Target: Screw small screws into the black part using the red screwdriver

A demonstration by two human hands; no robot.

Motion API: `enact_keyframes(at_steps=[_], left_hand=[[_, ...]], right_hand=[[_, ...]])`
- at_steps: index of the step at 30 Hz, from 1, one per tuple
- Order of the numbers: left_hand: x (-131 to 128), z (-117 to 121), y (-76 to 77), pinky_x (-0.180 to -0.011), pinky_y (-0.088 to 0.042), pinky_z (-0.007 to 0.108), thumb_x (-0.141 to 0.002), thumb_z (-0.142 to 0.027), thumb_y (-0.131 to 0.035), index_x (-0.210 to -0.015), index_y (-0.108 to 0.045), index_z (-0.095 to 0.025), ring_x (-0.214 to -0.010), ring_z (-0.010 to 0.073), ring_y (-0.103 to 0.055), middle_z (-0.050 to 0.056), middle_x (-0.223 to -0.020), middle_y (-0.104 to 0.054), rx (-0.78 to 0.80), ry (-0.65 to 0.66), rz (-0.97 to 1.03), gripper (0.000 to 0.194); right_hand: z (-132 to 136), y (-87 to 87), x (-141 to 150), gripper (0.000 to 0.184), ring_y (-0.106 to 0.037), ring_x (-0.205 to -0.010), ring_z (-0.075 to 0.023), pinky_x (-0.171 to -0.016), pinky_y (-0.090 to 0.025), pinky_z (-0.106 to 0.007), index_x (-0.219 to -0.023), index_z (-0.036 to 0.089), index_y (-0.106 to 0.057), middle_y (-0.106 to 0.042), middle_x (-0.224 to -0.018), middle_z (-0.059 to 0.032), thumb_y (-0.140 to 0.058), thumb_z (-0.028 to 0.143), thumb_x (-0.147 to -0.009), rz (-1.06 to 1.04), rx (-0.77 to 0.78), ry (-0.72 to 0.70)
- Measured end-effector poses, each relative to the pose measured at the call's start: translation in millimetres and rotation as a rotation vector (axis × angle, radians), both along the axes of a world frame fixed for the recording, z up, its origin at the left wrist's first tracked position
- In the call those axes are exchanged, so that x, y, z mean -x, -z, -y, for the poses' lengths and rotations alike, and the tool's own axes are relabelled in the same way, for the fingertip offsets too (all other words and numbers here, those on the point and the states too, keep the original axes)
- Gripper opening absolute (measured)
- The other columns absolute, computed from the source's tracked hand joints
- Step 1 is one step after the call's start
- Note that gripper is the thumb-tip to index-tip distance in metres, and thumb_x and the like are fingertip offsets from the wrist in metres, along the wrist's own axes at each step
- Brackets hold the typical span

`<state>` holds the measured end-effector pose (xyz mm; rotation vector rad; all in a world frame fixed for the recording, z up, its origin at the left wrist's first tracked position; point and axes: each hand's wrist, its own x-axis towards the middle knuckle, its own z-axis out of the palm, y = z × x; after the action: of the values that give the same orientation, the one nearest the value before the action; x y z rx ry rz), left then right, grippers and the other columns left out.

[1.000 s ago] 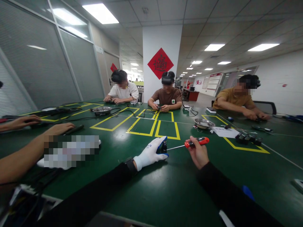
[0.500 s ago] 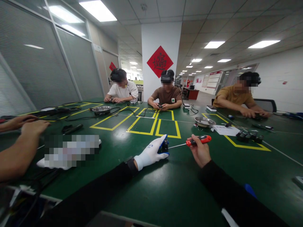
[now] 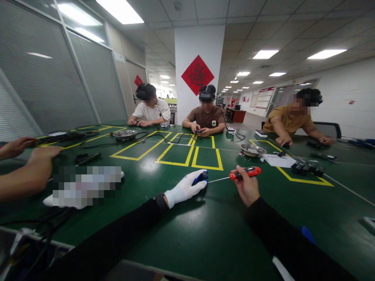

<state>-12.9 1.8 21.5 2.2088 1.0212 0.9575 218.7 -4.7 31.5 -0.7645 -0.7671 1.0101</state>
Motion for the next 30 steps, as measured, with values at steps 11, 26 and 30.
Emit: enact_keyframes(at_steps=[11, 26, 30], left_hand=[[-4, -12, -1.2, -0.090, -0.048, 0.035, -0.080, -0.028, -0.056, -0.112, -0.061, -0.019, -0.096, 0.0216, -0.062, 0.005, -0.106, -0.067, -0.035, 0.004, -0.042, 0.034], [2, -11, 7.1, -0.110, -0.027, 0.047, -0.067, -0.050, -0.071, -0.137, -0.041, -0.022, -0.129, 0.0323, -0.039, 0.011, -0.136, -0.049, -0.300, -0.165, -0.158, 0.081], [0, -13, 11.3, -0.107, -0.032, 0.046, -0.068, -0.045, -0.072, -0.133, -0.045, -0.022, -0.124, 0.0316, -0.044, 0.011, -0.130, -0.053, -0.297, -0.147, -0.150, 0.074]], right_hand=[[1, -1.6, 2, 0.022, -0.055, -0.049, -0.0077, -0.038, -0.042, -0.015, -0.062, 0.014, -0.061, -0.066, -0.060, -0.0014, -0.078, 0.028, -0.065, -0.024, 0.018, 0.040], [12, -23.6, 1, 0.018, -0.042, -0.040, -0.0031, -0.037, -0.040, -0.015, -0.075, 0.020, -0.056, -0.061, -0.071, 0.0028, -0.067, 0.034, -0.077, -0.245, 0.132, -0.417], [18, -23.8, 10, 0.017, -0.052, -0.053, -0.0046, -0.056, -0.052, -0.020, -0.089, 0.019, -0.063, -0.067, -0.095, -0.0013, -0.069, 0.019, -0.074, -0.199, 0.140, -0.473]])
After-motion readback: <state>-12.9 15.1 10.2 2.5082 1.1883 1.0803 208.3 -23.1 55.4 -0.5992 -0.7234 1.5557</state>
